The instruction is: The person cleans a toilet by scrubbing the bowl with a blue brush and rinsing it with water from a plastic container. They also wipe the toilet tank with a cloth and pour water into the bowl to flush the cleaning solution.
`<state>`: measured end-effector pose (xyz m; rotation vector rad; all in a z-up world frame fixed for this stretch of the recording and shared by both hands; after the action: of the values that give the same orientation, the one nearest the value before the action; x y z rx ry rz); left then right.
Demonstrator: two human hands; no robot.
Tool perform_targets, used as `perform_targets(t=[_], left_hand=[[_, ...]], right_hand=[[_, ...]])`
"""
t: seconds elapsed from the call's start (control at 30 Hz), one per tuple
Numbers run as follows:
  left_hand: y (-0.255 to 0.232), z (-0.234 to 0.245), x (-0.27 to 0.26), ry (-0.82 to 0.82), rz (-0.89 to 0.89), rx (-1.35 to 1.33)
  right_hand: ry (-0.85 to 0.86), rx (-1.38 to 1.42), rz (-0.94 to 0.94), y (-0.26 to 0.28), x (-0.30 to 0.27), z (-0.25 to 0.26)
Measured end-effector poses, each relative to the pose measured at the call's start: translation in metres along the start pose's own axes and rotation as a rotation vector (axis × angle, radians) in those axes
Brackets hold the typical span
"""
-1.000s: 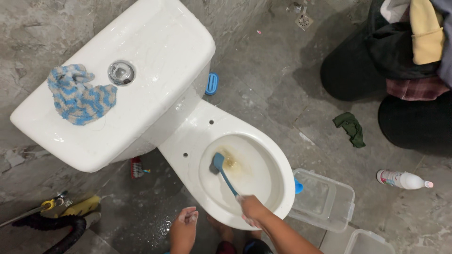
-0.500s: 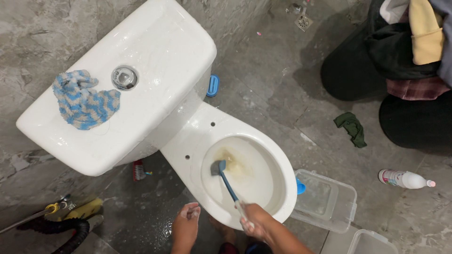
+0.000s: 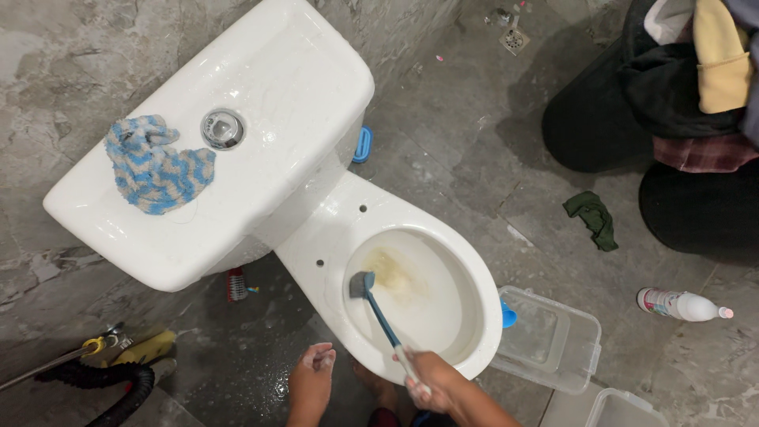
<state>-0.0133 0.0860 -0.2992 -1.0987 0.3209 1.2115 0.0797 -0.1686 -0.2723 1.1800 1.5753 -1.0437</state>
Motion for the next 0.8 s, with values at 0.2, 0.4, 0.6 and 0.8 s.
perform_targets(t=[0.2,0.4,0.6,0.8], left_hand=[[0.006,-0.001,0.006,-0.023,-0.004,-0.001],[0.032,-0.007,0.010,-0.004,-0.009,-0.010],[0.055,-0.020,0.022,0.024,0.028,-0.166],[0.045,-0.011,0.013,0.022,0.003,-0.146]], right_hand=[[-0.054,0.178,0.056,0.070,0.066,-0.028],[-0.013,0.191,-0.001,0.017,0.021,-0.051],[0.109,0.339,0.050,0.079,0.056,-0.082],[0.142,0.282,0.112,0.146,0.041,-0.087]])
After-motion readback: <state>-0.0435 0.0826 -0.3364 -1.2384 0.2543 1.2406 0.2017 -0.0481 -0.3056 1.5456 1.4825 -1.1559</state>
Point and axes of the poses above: each hand's wrist, its own x-axis towards the middle knuckle, its own z-axis out of the back of the hand, y = z × x, the point moved 6 cm from there along x, towards the middle knuckle, and after that the axes turned 5 degrees about z, right-handed, at the moved point
